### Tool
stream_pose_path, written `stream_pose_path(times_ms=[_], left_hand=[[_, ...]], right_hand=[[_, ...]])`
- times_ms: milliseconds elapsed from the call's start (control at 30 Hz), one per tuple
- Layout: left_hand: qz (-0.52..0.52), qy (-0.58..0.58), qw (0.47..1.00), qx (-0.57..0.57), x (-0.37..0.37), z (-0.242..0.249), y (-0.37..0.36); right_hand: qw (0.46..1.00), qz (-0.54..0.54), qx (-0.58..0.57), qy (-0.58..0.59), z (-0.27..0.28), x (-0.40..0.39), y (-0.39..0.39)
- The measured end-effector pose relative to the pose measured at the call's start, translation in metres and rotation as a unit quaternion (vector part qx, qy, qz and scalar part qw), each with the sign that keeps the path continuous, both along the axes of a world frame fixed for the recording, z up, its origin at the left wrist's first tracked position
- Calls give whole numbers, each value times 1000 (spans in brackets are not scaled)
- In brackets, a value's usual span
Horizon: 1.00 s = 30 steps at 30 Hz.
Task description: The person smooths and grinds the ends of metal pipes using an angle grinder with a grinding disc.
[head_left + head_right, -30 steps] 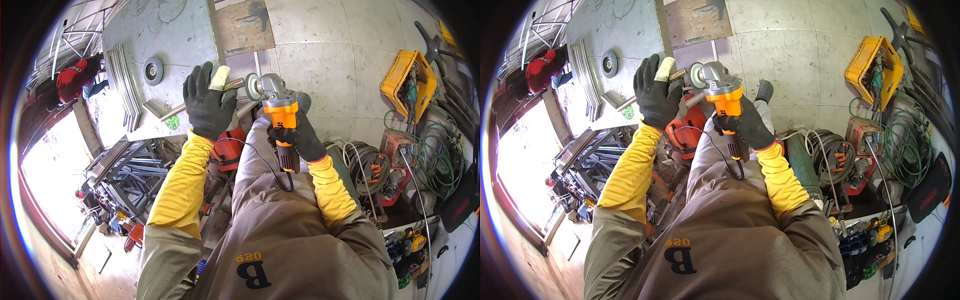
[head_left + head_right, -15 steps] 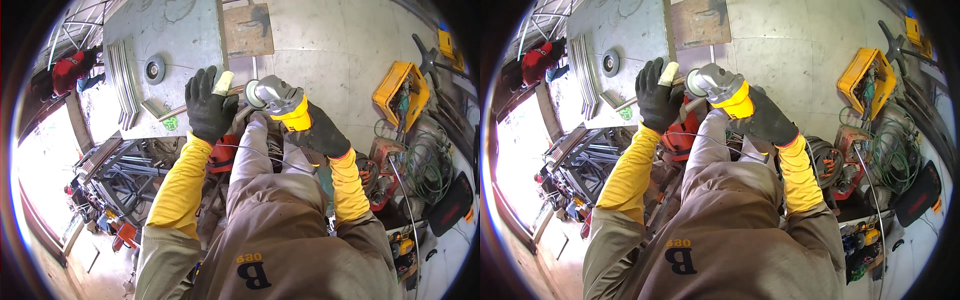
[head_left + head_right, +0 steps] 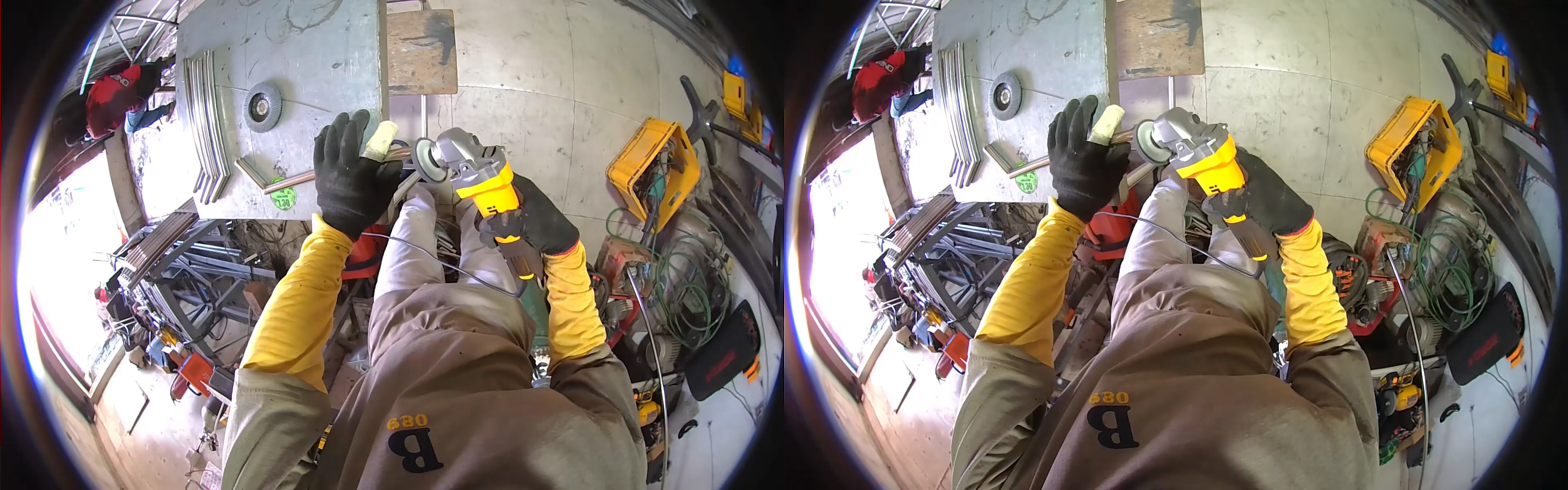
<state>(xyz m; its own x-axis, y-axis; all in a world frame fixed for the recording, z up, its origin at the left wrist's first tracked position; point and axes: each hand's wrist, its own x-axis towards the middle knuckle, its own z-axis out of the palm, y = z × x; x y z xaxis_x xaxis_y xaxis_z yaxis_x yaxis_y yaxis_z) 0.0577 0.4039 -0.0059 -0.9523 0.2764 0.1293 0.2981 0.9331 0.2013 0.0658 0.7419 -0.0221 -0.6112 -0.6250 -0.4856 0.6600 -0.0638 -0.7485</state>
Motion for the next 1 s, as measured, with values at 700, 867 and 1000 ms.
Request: stream_pose_path(times_ms=[700,867,1000], left_hand=[[-9,11,1000,2,-2,-2,0],[-17,11,1000,0,0,-4,-2],[-20,5,1000,-8,1,4,0]], right_hand=[[943,-72,-137,-295,-63,47,-6],[873,-134,-243,-402,-48,64,-25],[830,-72,-346,-431,-39,72,-26]])
